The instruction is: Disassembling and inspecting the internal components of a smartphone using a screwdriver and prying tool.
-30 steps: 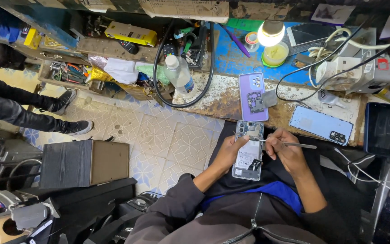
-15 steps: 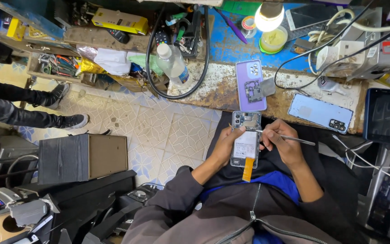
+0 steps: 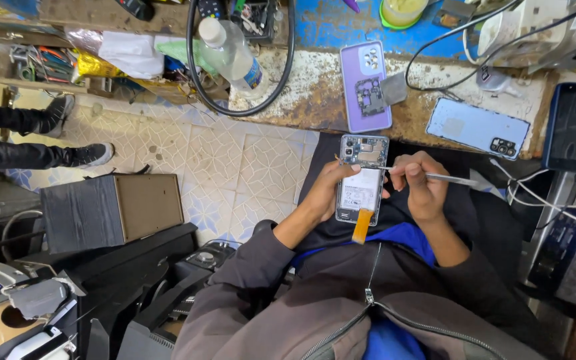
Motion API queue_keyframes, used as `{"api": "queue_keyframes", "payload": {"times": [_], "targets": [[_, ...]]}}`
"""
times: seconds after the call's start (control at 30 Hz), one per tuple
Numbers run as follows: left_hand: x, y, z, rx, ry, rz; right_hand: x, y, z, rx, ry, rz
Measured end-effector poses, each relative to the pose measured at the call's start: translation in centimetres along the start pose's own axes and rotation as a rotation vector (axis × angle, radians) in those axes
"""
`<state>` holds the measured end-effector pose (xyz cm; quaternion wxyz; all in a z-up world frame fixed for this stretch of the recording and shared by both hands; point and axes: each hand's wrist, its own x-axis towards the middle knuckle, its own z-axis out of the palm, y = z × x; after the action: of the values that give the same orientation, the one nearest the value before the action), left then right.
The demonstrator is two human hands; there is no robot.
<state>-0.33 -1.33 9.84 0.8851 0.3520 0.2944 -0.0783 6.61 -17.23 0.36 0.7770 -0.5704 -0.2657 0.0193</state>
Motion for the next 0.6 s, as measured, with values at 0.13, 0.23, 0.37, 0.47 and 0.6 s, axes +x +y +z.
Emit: {"api": "queue_keyframes", "payload": {"times": [0.13, 0.23, 0.37, 0.47, 0.6], "targets": [[1.6, -0.7, -1.3, -0.016, -0.005, -0.009, 0.0, -0.8, 0.1, -0.103, 0.02, -0.103], [3.6, -1.7, -3.2, -0.086, -0.02, -0.001, 0.4, -0.7, -0.6, -0.198, 0.109, -0.129], [5.2, -2.1, -5.0, -0.111, -0.057, -0.021, 1.9, -2.3, -1.5, -0.438, 0.163, -0.133], [6.9, -2.9, -6.4, -0.095, -0.008, -0.08, 2.8, -2.2, -2.1, -0.631, 0.118, -0.191], [7.8, -2.7, -7.9, 0.069, -0.092, -0.093, 6.9, -3.3, 0.2, -0.741, 0.156, -0.038]]}}
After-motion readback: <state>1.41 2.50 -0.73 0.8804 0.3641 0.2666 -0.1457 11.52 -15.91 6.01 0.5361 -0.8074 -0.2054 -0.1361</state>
